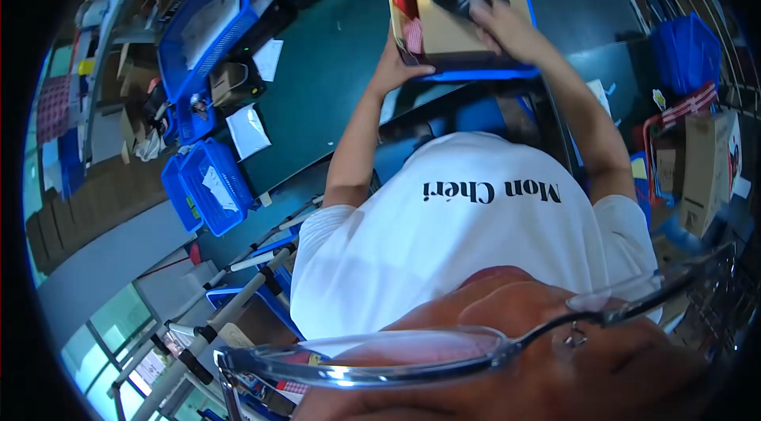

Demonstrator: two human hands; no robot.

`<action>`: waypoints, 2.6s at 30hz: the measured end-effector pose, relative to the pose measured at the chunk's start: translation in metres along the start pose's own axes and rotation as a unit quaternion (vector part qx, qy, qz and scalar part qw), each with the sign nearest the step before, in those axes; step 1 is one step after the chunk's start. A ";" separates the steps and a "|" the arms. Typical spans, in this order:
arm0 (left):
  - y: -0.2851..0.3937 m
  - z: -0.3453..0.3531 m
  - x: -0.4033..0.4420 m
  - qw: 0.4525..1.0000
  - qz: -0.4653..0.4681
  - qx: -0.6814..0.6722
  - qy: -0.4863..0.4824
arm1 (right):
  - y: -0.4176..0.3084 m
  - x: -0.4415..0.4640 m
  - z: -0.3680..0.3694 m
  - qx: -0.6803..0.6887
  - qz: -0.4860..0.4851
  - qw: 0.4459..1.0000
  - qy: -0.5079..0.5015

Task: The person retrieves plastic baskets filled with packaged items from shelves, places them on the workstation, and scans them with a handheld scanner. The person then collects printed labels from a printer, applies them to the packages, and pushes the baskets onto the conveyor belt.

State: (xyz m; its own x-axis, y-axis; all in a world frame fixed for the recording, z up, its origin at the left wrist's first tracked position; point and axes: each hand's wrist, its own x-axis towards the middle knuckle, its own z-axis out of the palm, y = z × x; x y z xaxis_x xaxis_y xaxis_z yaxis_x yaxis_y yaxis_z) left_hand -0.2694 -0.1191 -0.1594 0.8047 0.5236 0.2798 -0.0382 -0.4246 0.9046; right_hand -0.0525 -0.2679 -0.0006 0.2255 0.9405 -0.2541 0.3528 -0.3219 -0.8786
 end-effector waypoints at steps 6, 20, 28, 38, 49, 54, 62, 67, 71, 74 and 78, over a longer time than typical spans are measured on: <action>-0.029 0.046 0.012 0.966 -0.093 0.206 0.123 | 0.042 -0.108 0.064 -0.353 -0.023 0.934 -0.040; -0.024 0.050 0.028 0.935 -0.199 0.256 0.142 | 0.062 -0.096 0.072 -0.370 -0.115 0.921 -0.026; -0.018 0.055 0.027 0.929 -0.180 0.270 0.176 | 0.068 -0.101 0.060 -0.374 -0.138 0.916 -0.037; 0.010 0.031 0.044 0.951 -0.146 0.242 0.123 | 0.044 -0.086 0.022 -0.237 -0.050 0.970 0.005; 0.056 0.096 0.175 0.905 0.054 0.395 -0.146 | 0.125 0.104 -0.114 -0.003 0.094 0.939 0.331; 0.073 0.108 0.151 0.955 0.128 0.260 -0.056 | 0.141 0.057 -0.146 -0.040 0.050 0.845 0.531; 0.066 0.044 0.063 0.952 0.024 0.150 0.267 | 0.164 0.046 -0.104 -0.186 0.063 0.842 0.502; -0.034 0.032 0.009 0.887 -0.231 0.066 0.394 | 0.233 0.041 -0.077 0.036 0.160 0.917 0.364; -0.061 0.045 -0.015 0.870 -0.372 -0.190 0.261 | 0.283 0.027 -0.017 0.358 0.093 0.876 0.310; -0.058 0.064 -0.003 0.873 -0.365 -0.176 0.273 | 0.292 0.015 -0.019 0.346 0.284 0.872 0.196; -0.058 0.048 0.006 0.862 -0.377 -0.242 0.235 | 0.310 0.012 -0.007 0.452 0.228 0.830 0.236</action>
State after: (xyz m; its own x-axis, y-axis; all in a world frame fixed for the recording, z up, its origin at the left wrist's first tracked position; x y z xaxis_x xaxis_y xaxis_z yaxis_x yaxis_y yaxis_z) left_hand -0.2338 -0.1261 -0.2257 0.3838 0.8064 -0.4499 0.0554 0.4662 0.8829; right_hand 0.0655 -0.3575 -0.2728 0.5535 0.5278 -0.6442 -0.6434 -0.2202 -0.7332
